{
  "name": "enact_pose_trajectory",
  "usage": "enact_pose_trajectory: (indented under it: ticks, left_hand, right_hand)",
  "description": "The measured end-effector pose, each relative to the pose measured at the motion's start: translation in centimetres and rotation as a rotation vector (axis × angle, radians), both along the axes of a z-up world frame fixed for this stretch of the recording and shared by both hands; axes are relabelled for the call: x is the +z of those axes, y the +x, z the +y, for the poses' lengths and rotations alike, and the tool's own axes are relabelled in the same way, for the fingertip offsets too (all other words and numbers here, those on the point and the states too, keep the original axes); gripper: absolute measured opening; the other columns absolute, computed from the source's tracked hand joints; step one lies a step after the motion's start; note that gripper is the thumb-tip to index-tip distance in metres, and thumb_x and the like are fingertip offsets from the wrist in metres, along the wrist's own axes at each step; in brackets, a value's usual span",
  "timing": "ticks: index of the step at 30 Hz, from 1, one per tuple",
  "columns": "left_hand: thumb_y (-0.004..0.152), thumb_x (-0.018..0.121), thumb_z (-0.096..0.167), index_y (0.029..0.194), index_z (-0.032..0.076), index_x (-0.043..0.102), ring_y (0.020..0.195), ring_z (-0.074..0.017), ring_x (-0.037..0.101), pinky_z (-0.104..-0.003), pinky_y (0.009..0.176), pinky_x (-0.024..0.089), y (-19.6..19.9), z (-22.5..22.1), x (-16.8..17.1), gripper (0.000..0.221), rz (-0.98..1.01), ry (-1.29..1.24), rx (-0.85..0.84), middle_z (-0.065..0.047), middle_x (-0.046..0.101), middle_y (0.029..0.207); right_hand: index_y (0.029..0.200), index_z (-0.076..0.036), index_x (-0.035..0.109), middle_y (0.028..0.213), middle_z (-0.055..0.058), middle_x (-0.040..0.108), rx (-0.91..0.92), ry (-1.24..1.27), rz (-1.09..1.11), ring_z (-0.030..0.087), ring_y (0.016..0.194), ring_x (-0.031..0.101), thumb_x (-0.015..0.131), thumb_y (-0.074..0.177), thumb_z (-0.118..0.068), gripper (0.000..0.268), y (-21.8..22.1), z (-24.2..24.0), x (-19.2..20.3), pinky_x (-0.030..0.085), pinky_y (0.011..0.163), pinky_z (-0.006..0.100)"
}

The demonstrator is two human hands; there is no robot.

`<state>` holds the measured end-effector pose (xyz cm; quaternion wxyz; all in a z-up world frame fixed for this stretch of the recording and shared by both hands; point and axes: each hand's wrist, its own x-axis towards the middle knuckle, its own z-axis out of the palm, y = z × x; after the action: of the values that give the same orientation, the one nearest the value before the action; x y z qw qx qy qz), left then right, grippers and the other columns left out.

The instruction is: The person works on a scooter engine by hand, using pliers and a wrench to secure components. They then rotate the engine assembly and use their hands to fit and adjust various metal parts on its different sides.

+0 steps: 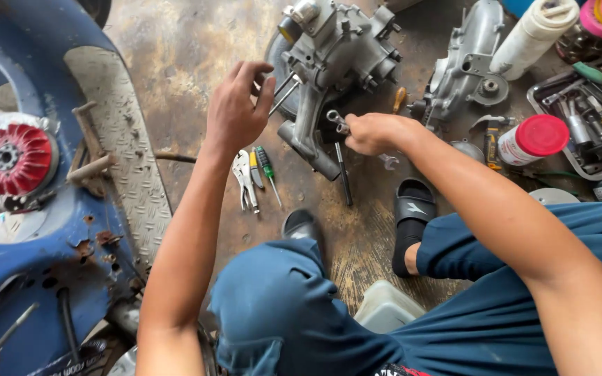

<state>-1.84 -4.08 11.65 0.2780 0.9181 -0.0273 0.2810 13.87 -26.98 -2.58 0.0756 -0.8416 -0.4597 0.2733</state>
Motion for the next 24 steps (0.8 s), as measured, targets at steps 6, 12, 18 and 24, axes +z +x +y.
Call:
enact_pose_trajectory:
  ticks: [6, 12, 18, 24]
  left_hand:
    - [0.103, 0.062, 0.012, 0.117, 0.005, 0.068, 0.086, -0.0221, 0.069, -0.036, 0.078, 0.055, -0.7, 5.0, -3.7, 0.016, -0.067, -0.047, 0.119, -0.013, 0.069, 0.101]
    - [0.101, 0.059, 0.012, 0.112, 0.003, 0.071, 0.089, -0.0235, 0.072, -0.035, 0.082, 0.056, -1.0, 13.7, -14.7, 0.018, 0.028, -0.285, 0.375, -0.014, 0.074, 0.100]
    - [0.101, 0.057, 0.014, 0.113, 0.003, 0.069, 0.091, -0.0207, 0.074, -0.034, 0.082, 0.056, -0.9, 17.5, -19.3, 0.020, 0.178, -0.426, 0.423, -0.012, 0.074, 0.100]
    - [0.102, 0.057, 0.014, 0.113, 0.004, 0.070, 0.090, -0.0215, 0.073, -0.033, 0.082, 0.056, 1.9, 19.2, -21.3, 0.019, 0.241, -0.419, 0.377, -0.013, 0.073, 0.100]
  right_hand:
    - [0.121, -0.002, 0.044, 0.101, 0.030, 0.070, 0.073, 0.245, 0.226, 0.047, 0.098, 0.066, 0.061, 0.093, -0.024, 0.040, -9.7, 7.0, 4.4, 0.052, 0.084, 0.054]
    - [0.115, 0.001, 0.043, 0.103, 0.030, 0.067, 0.039, 0.338, 0.146, 0.051, 0.099, 0.064, 0.062, 0.089, -0.016, 0.036, -13.4, 16.5, -12.8, 0.050, 0.085, 0.057]
    - [0.107, -0.006, 0.054, 0.104, 0.020, 0.066, -0.263, 0.277, -0.143, 0.045, 0.100, 0.062, 0.053, 0.093, -0.011, 0.016, -13.7, 20.9, -23.8, 0.050, 0.081, 0.058]
    - [0.098, -0.010, 0.063, 0.098, 0.013, 0.064, -0.254, 0.342, -0.360, 0.036, 0.097, 0.060, 0.058, 0.088, -0.017, 0.013, -13.0, 21.5, -29.2, 0.048, 0.078, 0.050]
